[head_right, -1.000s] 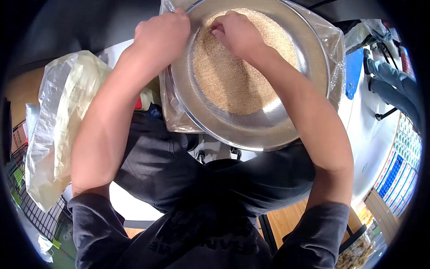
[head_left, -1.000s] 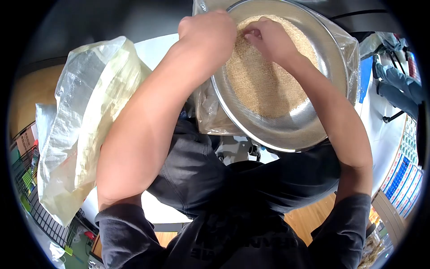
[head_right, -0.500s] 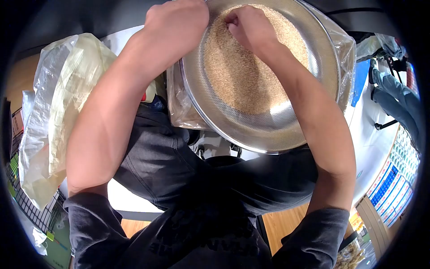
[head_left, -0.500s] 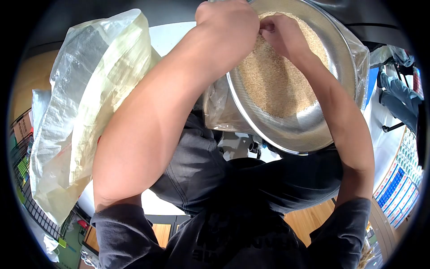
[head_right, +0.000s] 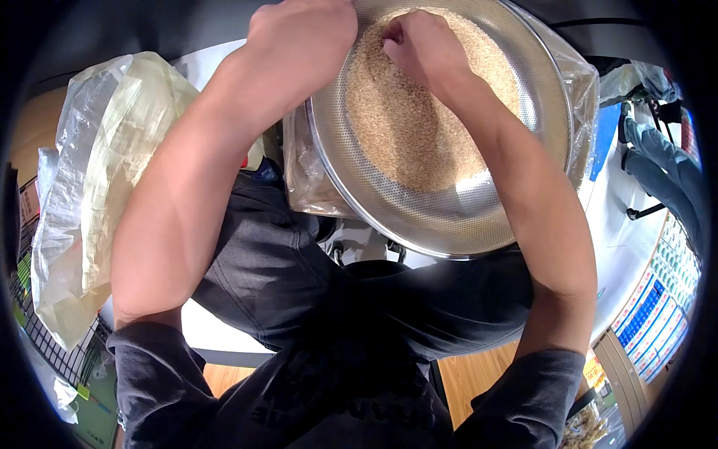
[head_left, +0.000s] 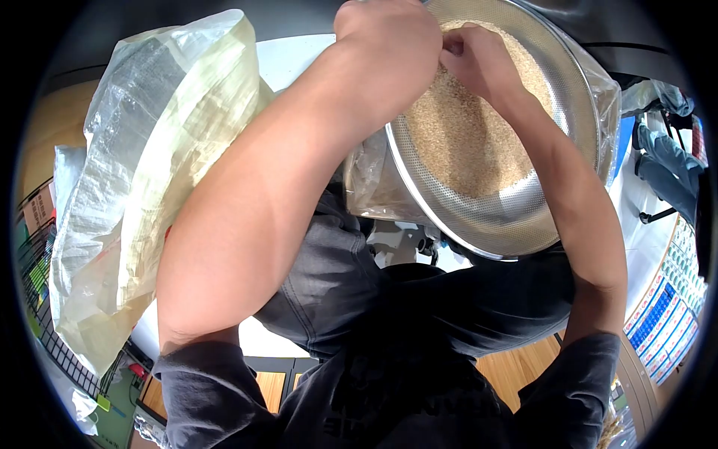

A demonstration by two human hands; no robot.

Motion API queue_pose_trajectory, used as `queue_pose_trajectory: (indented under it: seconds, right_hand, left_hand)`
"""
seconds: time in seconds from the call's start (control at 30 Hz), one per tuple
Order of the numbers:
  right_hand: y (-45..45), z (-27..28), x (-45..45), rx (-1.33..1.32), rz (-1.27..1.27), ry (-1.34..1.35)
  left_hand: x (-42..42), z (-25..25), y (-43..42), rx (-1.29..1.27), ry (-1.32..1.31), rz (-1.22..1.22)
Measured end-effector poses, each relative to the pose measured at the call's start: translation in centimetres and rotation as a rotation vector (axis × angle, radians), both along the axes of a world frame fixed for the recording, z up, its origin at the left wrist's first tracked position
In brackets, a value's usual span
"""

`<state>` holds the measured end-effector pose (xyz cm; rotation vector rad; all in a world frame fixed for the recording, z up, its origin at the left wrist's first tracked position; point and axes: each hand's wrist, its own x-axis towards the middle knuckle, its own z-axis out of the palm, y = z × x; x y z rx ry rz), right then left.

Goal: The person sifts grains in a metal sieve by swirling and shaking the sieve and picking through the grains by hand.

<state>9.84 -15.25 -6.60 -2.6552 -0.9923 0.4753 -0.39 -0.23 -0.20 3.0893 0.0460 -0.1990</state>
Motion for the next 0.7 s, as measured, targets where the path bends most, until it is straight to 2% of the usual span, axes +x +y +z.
queue_pose_trajectory:
  seconds: [0.13,0.2,0.3,0.47,0.6,0.7]
  right_hand:
    - [0.0,-0.3,0.1,-0.007,0.003,-0.015]
    - [-0.1,-0.9,0.2,-0.003,0.008,-0.014]
    - [-0.6,-1.6,0.6,0.102,0.008,-0.017]
    - [-1.2,-1.4,1.6,0.141,0.031,0.125]
    - [-1.4,-1.6,2.0,0.164,0.115,0.061]
    - [-1.4,-0.7,1.9,0.184,0.080,0.195]
  left_hand:
    - [-0.3,-0.1,0.2,-0.017,-0.075,-0.042]
    - [-0.1,0.2,0.1,-0.004,-0.002,-0.035]
    - [-0.4,0.8,0.0,-0.018,-0.024,-0.022]
    - [0.3,0.8,0.0,-0.088,0.051,0.003]
    - [-0.1,1.4,0.0,-0.090,0.055,-0.008]
    - [-0.2,1.6,0.1,-0.092,0.074,-0.022]
